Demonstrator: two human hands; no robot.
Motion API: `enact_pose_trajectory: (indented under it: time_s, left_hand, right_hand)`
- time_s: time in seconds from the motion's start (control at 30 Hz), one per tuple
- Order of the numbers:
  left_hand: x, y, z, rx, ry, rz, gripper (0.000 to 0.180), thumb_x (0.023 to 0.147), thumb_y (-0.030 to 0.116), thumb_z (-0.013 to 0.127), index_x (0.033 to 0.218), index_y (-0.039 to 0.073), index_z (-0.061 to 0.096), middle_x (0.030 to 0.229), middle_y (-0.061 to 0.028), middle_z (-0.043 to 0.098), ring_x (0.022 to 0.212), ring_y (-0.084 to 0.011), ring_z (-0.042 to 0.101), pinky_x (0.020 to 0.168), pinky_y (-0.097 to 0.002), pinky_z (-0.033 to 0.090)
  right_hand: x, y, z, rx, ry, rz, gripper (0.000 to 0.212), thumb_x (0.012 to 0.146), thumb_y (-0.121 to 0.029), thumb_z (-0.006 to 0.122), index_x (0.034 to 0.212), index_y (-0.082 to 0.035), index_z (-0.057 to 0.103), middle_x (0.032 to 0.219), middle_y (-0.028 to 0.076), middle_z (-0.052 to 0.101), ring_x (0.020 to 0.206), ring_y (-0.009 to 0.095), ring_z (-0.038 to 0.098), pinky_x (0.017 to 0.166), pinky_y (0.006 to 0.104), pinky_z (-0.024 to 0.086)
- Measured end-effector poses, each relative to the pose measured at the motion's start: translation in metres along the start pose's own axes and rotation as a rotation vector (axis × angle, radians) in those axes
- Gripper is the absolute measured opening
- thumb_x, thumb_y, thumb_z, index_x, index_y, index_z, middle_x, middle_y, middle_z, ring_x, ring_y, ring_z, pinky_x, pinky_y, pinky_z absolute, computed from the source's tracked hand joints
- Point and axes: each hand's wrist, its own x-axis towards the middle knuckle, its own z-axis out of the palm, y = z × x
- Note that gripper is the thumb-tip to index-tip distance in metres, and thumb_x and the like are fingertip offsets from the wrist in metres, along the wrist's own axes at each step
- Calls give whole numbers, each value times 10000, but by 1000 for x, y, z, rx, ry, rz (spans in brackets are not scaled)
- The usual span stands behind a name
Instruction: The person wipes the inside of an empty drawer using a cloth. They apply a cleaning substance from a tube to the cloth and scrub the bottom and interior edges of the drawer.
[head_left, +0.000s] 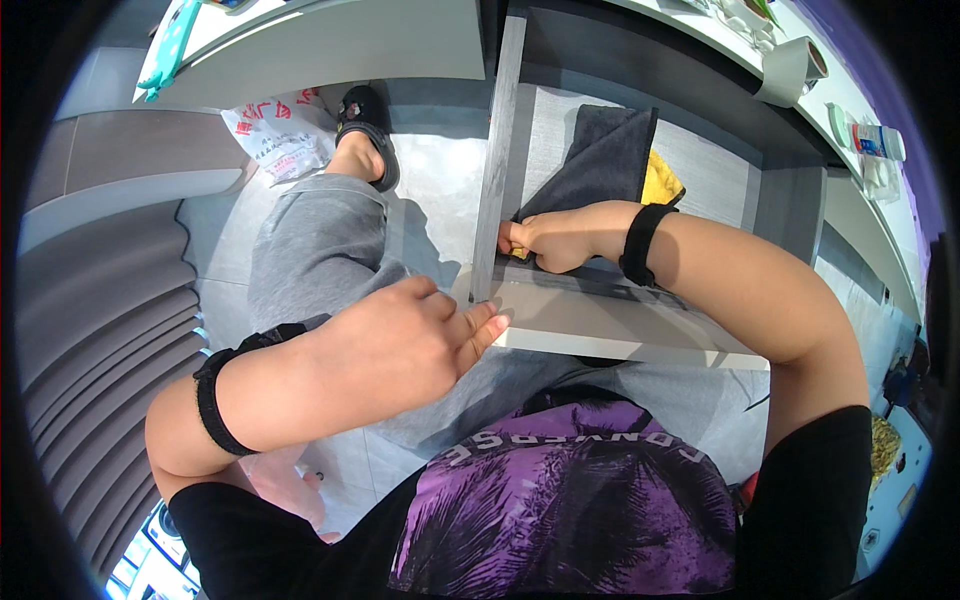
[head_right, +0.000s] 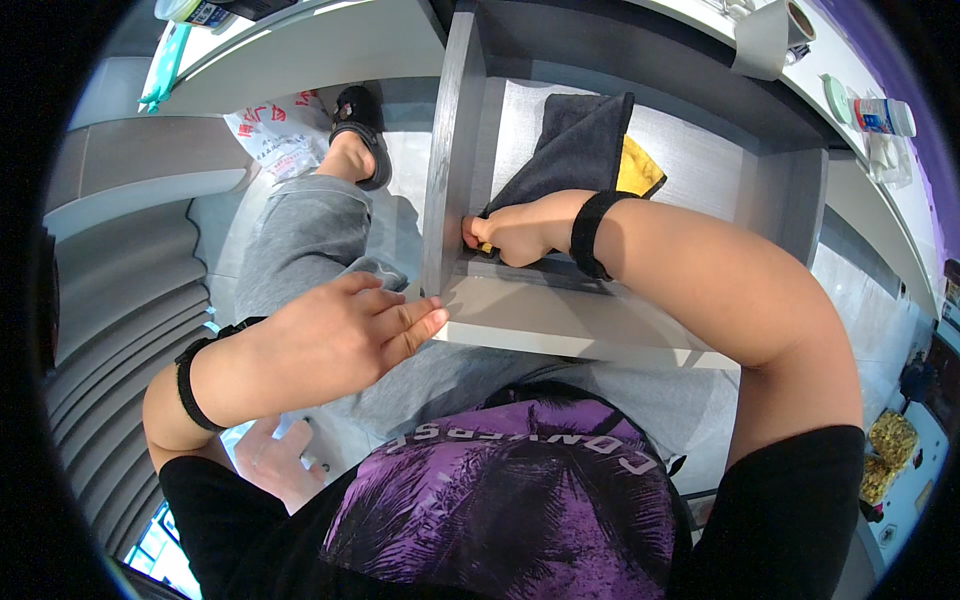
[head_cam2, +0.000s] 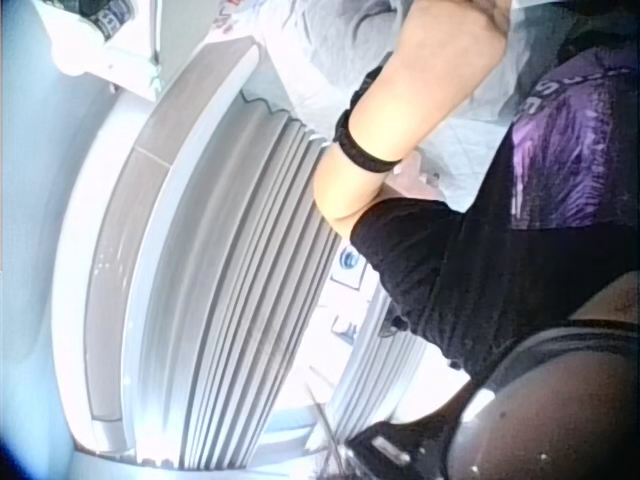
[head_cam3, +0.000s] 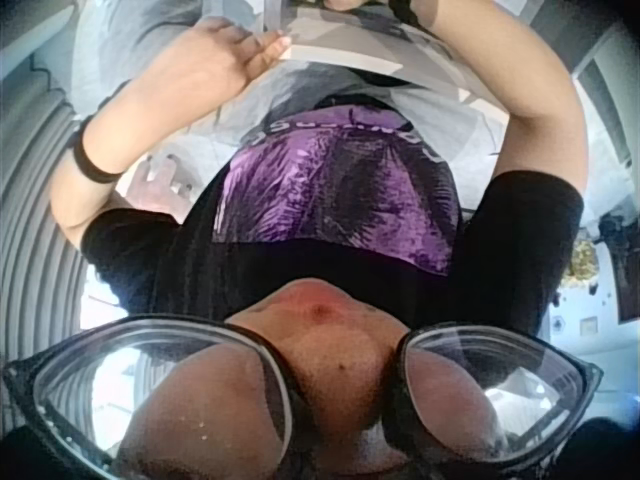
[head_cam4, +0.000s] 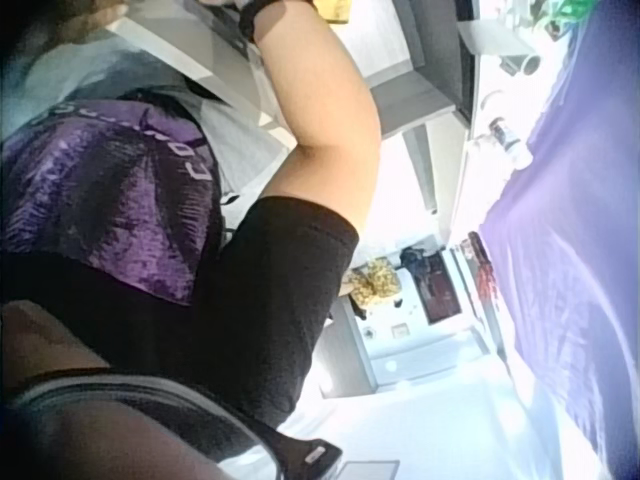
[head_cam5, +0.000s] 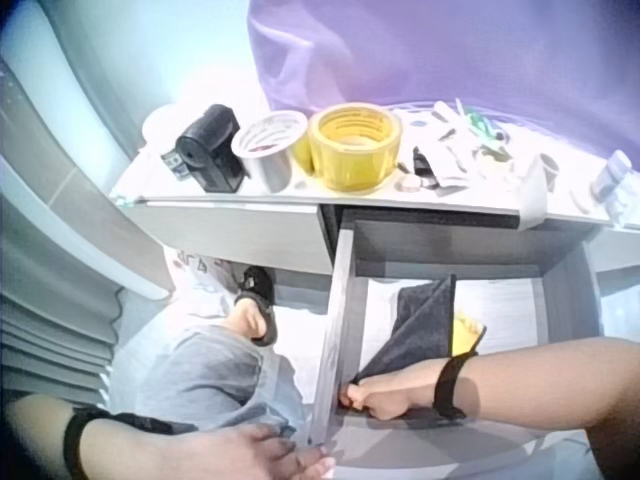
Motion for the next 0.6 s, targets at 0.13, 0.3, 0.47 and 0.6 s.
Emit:
enact_pose_trajectory:
  time_s: [0.13,0.3,0.47,0.6]
  left_hand:
    - [-2,2,0,-38,-7,-51,473,741,70,515,1193,-66,487,1115,-122,592,806,-180,600,738,-282,450]
    - [-2,3,1,-65,-37,-92,465,753,76,519,1202,-40,486,1130,-113,593,866,-202,614,809,-305,461]
    - [-3,2,4,-85,-3,-94,448,760,81,530,1192,-29,490,1119,-111,598,841,-216,615,792,-325,476]
    - [-4,3,3,-86,-18,-104,444,765,76,533,1195,-25,487,1118,-110,598,825,-218,615,786,-331,480]
  right_hand:
    - [-5,-5,-3,-26,-4,50,510,696,93,459,1170,-66,360,968,199,545,956,352,532,784,377,417]
    - [-23,-11,-8,-32,-32,98,467,721,73,447,1159,-73,380,995,196,553,953,354,537,779,371,420]
    - [-51,-13,-14,13,-120,200,445,739,52,442,1155,-97,390,1056,178,539,974,325,530,782,362,419]
    - [-68,-6,-13,22,-177,290,453,739,48,450,1156,-121,400,1056,145,534,975,284,509,809,358,406]
